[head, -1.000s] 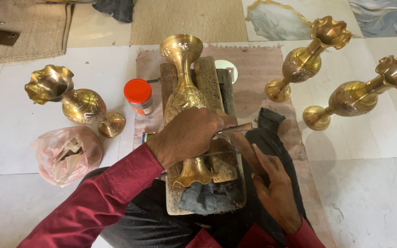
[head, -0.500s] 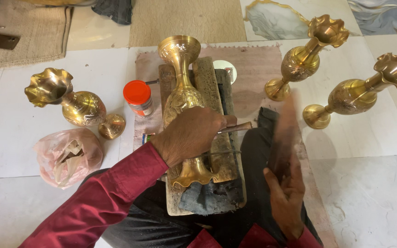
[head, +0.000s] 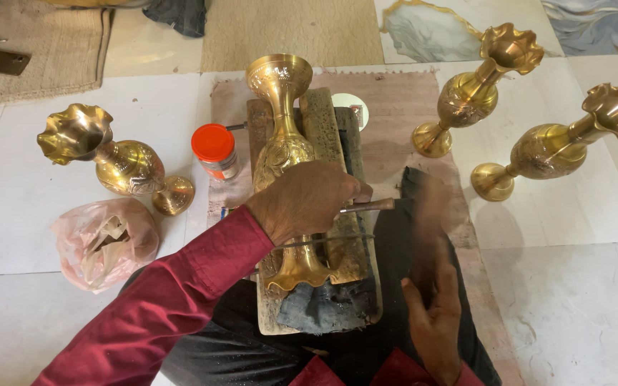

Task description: The person sits on the floor with a brass vase clamped to a wooden block on their lap and engraves decorative patterns into it, holding a small chisel against the metal and striking it with a wooden mallet. They reposition the chisel repeatedly to work different areas of the vase's surface.

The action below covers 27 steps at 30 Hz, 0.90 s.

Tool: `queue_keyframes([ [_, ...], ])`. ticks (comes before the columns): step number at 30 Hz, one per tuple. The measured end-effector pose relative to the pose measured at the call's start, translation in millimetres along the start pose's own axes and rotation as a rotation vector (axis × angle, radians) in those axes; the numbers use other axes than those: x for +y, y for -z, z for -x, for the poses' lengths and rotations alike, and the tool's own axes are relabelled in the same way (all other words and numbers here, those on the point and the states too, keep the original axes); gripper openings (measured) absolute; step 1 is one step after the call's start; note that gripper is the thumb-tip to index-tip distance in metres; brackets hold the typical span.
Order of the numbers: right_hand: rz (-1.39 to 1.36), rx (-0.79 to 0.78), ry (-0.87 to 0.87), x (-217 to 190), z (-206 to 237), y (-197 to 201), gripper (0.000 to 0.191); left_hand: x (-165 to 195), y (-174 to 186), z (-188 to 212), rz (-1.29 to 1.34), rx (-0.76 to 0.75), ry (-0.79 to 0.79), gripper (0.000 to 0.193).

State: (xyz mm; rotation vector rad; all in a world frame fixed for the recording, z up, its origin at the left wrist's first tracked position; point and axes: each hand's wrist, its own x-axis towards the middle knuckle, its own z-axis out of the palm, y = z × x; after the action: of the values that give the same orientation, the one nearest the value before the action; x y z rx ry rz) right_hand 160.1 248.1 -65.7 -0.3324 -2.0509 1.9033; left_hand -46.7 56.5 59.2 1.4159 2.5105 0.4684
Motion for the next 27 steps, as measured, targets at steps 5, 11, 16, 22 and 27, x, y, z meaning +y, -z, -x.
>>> queue_keyframes([
  [5, 0.282, -0.041, 0.009, -16.3, -14.5, 5.9, 0.072, -8.8, 0.7, 12.1, 0.349, 0.175, -0.016, 0.045],
  [11, 0.505, -0.270, -0.001, -29.7, -41.4, 6.9, 0.071, -17.1, -7.3, 47.1, 0.827, 0.379, 0.203, 0.040],
  [16, 0.563, -0.268, 0.268, -40.6, -54.5, 4.2, 0.067, -6.9, -27.7, 65.8, 0.663, 0.600, 0.077, 0.040],
  [22, 0.650, -0.263, 0.406, -58.5, -72.2, 9.3, 0.065, 2.7, -40.0, 71.4, 0.257, 0.616, 0.086, 0.046],
  [27, 0.746, -0.216, 0.580, -79.2, -85.6, 8.3, 0.065, 5.8, -40.8, 71.9, 0.166, 0.672, 0.080, 0.048],
])
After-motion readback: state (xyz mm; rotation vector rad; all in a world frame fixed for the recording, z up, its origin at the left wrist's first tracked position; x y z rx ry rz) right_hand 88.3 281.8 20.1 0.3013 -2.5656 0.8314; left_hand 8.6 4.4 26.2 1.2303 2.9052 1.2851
